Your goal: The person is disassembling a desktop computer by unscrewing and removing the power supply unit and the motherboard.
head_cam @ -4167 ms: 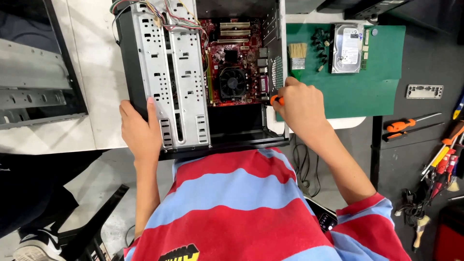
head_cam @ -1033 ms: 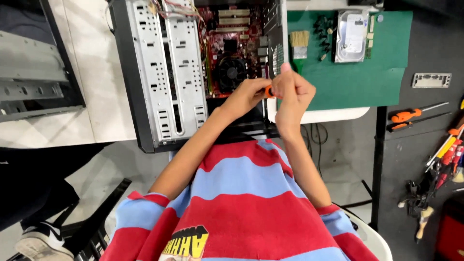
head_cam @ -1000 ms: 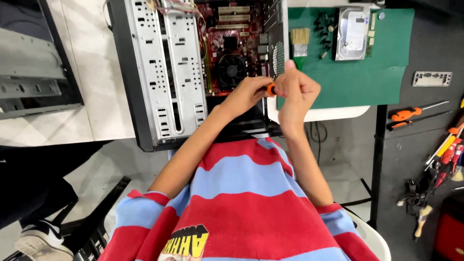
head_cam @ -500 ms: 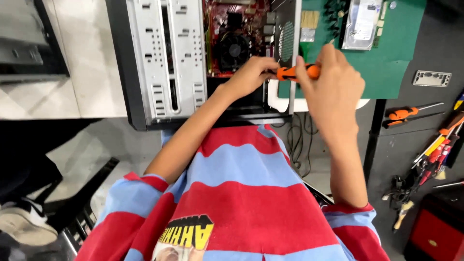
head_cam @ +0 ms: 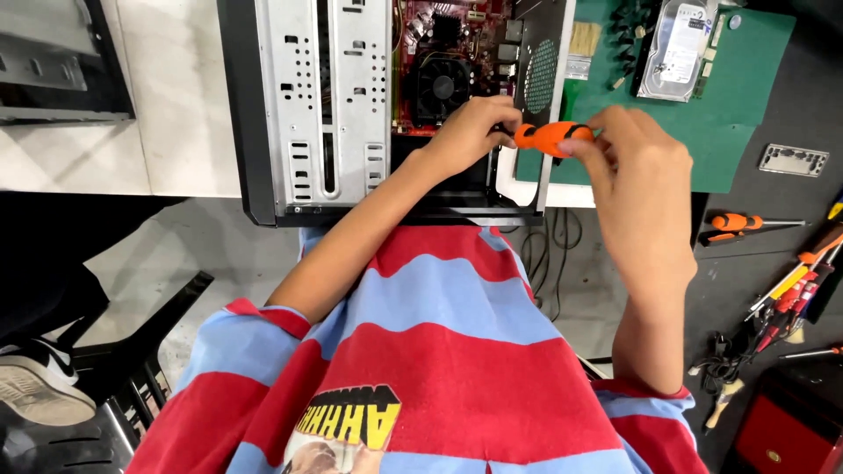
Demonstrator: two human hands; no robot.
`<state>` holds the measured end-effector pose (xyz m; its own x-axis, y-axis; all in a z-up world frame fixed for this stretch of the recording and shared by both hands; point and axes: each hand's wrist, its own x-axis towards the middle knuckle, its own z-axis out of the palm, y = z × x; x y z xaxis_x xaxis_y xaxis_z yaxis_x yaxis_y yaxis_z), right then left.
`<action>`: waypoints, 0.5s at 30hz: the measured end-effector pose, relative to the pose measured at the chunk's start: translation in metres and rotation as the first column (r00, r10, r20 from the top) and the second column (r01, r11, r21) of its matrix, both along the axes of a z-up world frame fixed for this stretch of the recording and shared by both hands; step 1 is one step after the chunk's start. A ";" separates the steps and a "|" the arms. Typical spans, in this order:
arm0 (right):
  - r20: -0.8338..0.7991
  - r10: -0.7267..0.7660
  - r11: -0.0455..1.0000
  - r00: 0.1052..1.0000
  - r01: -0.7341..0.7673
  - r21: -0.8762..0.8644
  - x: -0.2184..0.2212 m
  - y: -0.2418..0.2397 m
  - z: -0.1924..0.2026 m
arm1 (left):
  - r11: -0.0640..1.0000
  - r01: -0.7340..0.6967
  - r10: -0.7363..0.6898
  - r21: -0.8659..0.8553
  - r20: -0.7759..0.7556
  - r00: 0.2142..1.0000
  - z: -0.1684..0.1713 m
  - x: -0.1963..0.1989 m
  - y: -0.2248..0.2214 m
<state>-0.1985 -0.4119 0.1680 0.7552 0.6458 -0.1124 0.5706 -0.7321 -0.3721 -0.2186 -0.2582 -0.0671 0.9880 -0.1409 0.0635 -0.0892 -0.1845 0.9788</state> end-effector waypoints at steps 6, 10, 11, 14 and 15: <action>-0.123 0.304 0.945 0.945 -0.283 0.163 0.008 0.008 0.026 | 1.000 0.005 -0.004 0.022 -0.027 1.000 0.003 -0.001 0.000; 0.027 0.035 0.999 0.999 -0.035 -0.019 -0.001 0.008 0.010 | 1.000 0.009 -0.010 0.029 0.016 1.000 0.009 -0.003 0.001; 0.091 0.029 0.993 0.995 -0.019 -0.114 -0.002 0.004 0.001 | 0.999 0.011 -0.012 0.049 0.018 1.000 0.008 -0.004 0.001; 0.064 0.114 0.983 0.991 -0.103 -0.150 -0.001 0.002 0.007 | 0.995 0.020 -0.024 0.094 0.048 0.999 0.009 -0.002 0.003; -0.028 0.202 0.976 0.979 -0.203 -0.083 -0.002 0.003 0.015 | 0.993 0.026 -0.034 0.117 0.070 0.997 0.010 -0.003 0.004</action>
